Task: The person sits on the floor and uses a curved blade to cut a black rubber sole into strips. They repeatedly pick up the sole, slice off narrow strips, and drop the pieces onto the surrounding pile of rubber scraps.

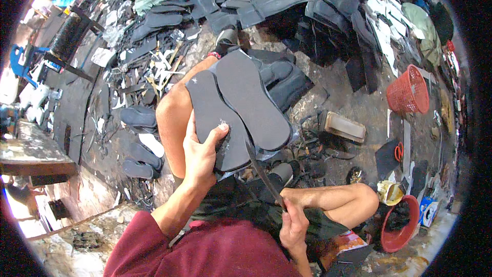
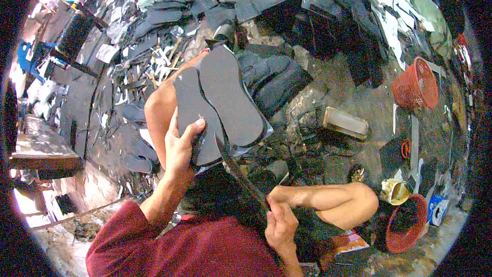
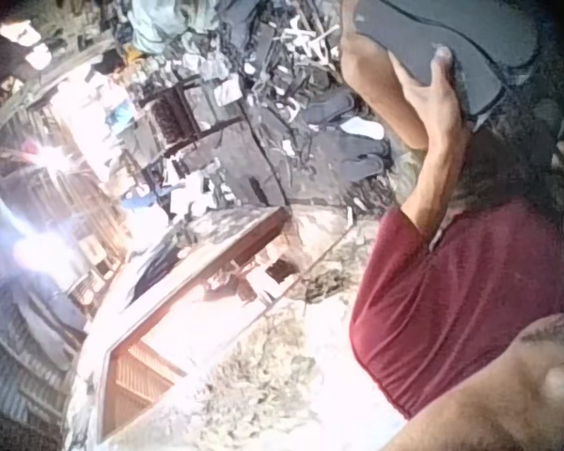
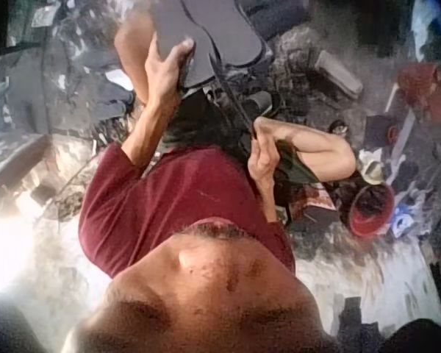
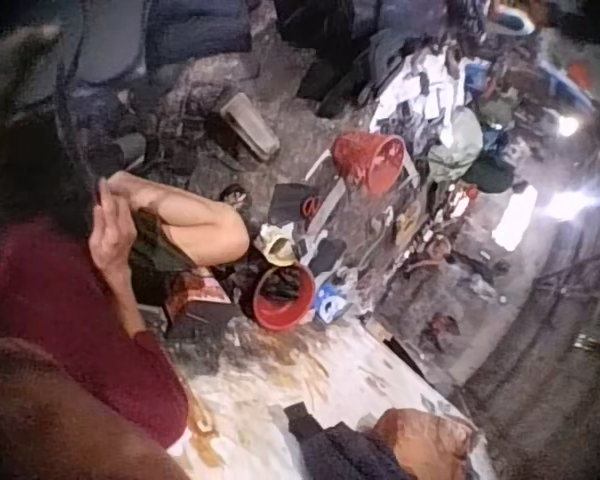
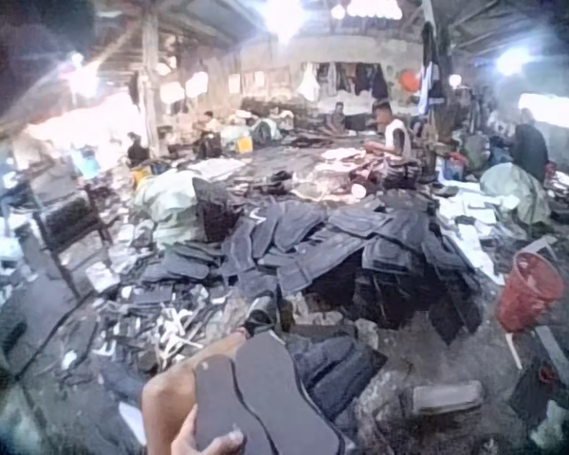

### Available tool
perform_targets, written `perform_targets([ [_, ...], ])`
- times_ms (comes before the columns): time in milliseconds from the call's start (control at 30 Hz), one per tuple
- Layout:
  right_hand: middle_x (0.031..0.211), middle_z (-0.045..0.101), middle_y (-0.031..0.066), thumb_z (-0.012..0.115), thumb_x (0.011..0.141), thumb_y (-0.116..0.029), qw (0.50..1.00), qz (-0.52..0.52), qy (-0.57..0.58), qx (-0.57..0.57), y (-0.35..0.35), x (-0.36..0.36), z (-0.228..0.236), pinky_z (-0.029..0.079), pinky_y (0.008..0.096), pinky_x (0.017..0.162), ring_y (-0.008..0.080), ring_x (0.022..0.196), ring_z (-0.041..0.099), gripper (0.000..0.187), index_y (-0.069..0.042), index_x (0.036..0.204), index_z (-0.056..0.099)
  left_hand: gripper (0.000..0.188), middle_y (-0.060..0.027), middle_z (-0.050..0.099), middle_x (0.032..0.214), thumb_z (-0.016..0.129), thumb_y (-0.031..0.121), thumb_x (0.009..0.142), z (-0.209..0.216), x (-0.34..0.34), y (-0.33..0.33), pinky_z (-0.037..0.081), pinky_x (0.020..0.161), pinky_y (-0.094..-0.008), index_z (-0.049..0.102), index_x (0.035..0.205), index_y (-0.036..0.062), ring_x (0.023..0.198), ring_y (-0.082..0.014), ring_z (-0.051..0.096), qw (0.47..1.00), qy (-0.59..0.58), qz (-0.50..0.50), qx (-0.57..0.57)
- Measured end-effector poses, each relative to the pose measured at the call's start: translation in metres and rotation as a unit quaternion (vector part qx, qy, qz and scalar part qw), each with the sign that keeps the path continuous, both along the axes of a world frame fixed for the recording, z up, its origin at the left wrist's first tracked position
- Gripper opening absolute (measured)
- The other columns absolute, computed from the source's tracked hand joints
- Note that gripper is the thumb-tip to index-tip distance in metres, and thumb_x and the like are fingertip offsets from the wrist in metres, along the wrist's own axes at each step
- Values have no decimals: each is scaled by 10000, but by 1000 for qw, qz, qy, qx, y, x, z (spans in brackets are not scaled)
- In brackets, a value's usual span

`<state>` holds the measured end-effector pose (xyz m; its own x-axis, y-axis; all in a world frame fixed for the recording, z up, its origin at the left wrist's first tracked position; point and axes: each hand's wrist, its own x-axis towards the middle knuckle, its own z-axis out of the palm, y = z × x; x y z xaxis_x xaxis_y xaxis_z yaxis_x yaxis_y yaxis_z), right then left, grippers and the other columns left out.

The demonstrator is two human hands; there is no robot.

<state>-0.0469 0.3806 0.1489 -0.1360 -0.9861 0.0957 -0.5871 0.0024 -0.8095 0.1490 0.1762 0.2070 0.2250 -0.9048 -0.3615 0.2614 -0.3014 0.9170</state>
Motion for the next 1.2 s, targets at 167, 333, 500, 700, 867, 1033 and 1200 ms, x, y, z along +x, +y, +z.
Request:
perform_targets([
  [167, 867, 592, 163, 591, 919, -81, 1000, 7, -15, 13, -45, 24, -10, 484, 460, 670, 368, 754, 598, 333, -65, 1250, 617, 832, -118, 566, 1294, 773, 59, 772, -15, 9, 8, 503, 949, -326, 352, 1487, 15, 1124, -205, 584, 1000, 20, -14, -2],
  [333, 772, 561, 152, 602, 851, -68, 997, 48, -13, -66, -91, 28, -38, 453, 477, 608, 374, 685, 567, 238, -60, 1085, 649, 909, -134, 545, 1333, 794, 70, 744, -14, 19, 9, 483, 983, -338, 312, 1512, 6, 1164, -221, 568, 998, -3, -64, 4],
  [500, 993, 688, 171, 681, 789, -161, 977, 109, -182, 23, -108, 19, -51, 549, 417, 774, 390, 886, 667, 315, -43, 1080, 651, 954, -143, 538, 1351, 799, 65, 717, -19, 31, 14, 451, 1026, -352, 291, 1521, -4, 1202, -234, 550, 993, -42, -109, 1],
  [700, 971, 662, 82, 552, 942, -241, 946, 18, -313, 80, -194, 77, -61, 521, 320, 719, 239, 823, 628, 419, -65, 1319, 503, 944, -131, 541, 1344, 807, 99, 713, -15, 21, 17, 444, 1030, -353, 315, 1513, 4, 1193, -235, 553, 994, -14, -102, 21],
  [867, 919, 634, 5, 433, 1065, -291, 944, 26, -327, 44, -255, 59, -29, 491, 227, 651, 98, 742, 583, 499, -77, 1511, 366, 919, -133, 515, 1365, 791, 107, 739, -24, 13, 41, 437, 1039, -346, 308, 1515, 15, 1224, -224, 530, 987, 1, -162, 15],
  [1033, 1057, 586, 53, 748, 849, -165, 859, 53, -503, 72, -158, 45, 12, 473, 269, 842, 129, 912, 557, 833, -44, 1536, 292, 779, -96, 555, 1194, 741, 150, 838, -31, 18, 51, 439, 997, -371, 317, 1485, 58, 1128, -202, 544, 984, 6, -167, -61],
  [1200, 1184, 607, 105, 838, 763, -115, 910, 118, -389, 86, -93, 34, 12, 417, 337, 1024, 176, 1115, 552, 904, 59, 1485, 321, 476, -21, 662, 1031, 689, 220, 918, 0, 28, 16, 501, 673, -242, 522, 1332, 58, 831, -91, 622, 978, 146, -150, 22],
])
